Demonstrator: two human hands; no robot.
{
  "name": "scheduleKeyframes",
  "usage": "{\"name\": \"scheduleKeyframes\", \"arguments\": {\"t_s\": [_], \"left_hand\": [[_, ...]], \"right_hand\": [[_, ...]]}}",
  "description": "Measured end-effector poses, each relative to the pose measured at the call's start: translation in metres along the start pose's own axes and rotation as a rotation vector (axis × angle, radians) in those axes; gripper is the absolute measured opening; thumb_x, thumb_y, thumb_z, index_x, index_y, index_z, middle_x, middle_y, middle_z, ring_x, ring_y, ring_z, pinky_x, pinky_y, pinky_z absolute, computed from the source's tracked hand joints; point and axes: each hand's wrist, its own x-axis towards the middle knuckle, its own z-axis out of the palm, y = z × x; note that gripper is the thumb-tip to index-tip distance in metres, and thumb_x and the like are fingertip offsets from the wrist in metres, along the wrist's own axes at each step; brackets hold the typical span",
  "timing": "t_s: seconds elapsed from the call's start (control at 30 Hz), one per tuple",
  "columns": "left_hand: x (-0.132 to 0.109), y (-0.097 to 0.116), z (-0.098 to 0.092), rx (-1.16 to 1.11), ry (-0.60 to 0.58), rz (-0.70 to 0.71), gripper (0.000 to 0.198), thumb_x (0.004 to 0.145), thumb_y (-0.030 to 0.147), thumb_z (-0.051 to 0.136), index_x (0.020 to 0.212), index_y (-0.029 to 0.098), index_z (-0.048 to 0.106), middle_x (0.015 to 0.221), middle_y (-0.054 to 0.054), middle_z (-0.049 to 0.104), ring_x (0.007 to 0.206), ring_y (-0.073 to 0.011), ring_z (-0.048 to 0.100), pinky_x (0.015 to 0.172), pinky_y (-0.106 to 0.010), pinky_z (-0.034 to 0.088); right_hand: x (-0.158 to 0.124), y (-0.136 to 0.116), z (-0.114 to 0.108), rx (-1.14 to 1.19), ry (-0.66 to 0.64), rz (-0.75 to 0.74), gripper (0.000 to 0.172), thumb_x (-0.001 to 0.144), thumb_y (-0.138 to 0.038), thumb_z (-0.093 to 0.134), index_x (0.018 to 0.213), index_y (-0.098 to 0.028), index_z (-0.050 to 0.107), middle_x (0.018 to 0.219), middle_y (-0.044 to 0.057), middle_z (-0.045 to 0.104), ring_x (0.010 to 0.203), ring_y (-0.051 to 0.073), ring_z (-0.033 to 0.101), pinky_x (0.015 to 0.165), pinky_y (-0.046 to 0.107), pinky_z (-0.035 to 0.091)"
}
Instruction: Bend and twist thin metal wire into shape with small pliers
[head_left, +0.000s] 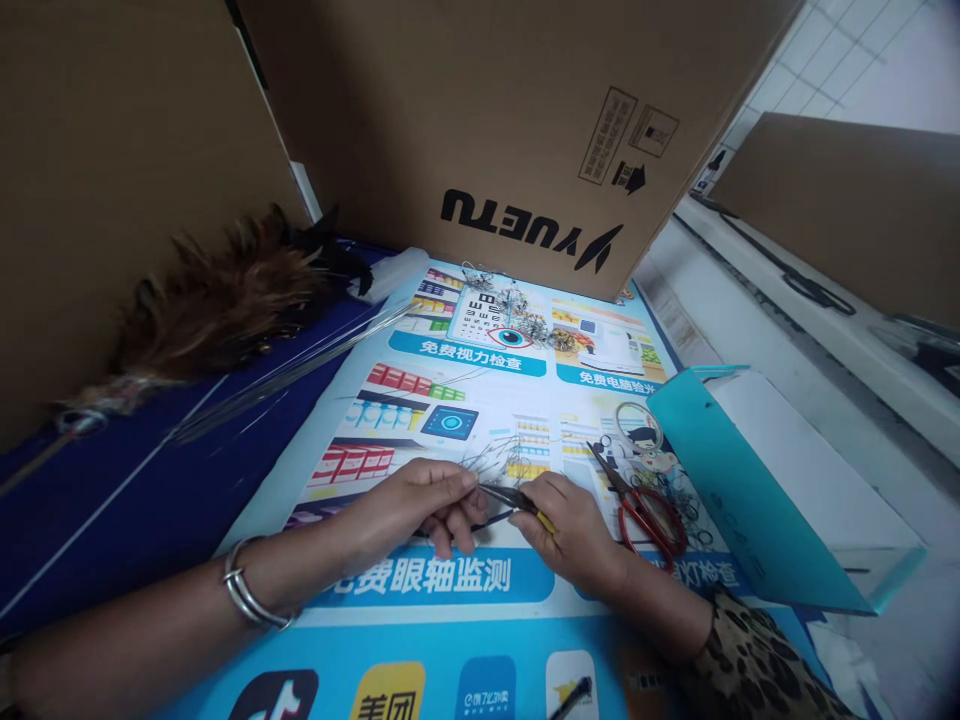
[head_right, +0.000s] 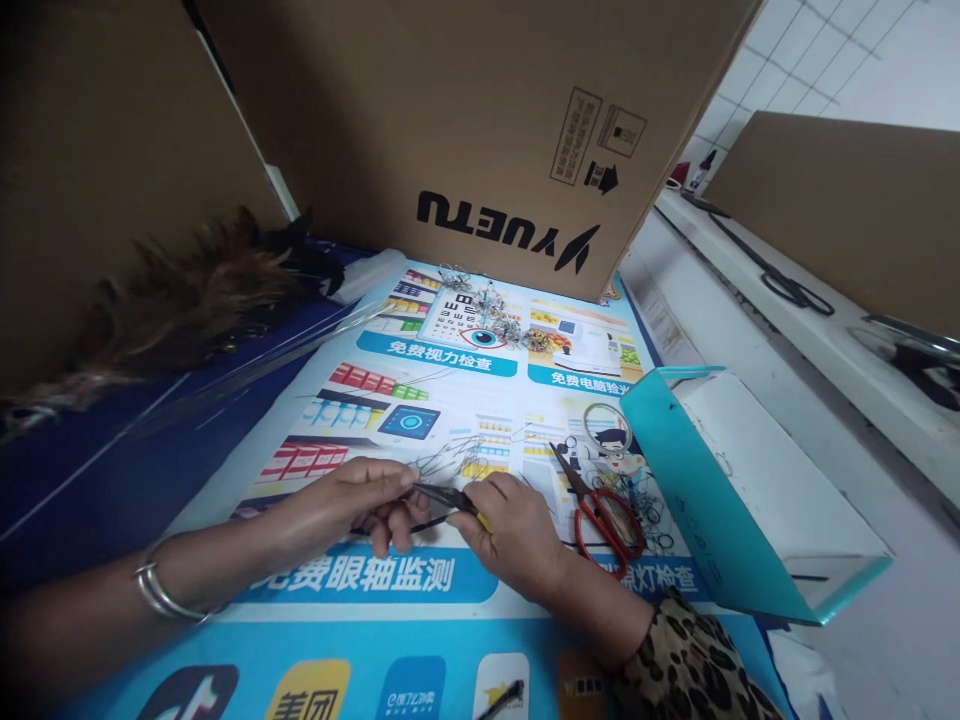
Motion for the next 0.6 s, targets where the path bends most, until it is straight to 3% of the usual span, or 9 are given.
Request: {"name": "scheduleKeyframes", "arguments": {"t_s": [0.6], "left_hand": [[-0.0008, -0.0008, 0.0008, 0.016, 0.018, -0.024, 0.040, 0.080, 0.048, 0.054, 0.074, 0.011, 0.065, 0.057, -0.008, 0.069, 0.049, -0.0147, 0.062, 0.045, -0.022, 0.045]], "right_hand": [[0.0002, -0.0006, 0.0007, -0.105, 0.012, -0.050, 0.031, 0.090, -0.042, 0.041, 0.085, -0.017, 0.057, 0.081, 0.007, 0.058, 0.078, 0.018, 0.051, 0.065, 0.028, 0.039]]}}
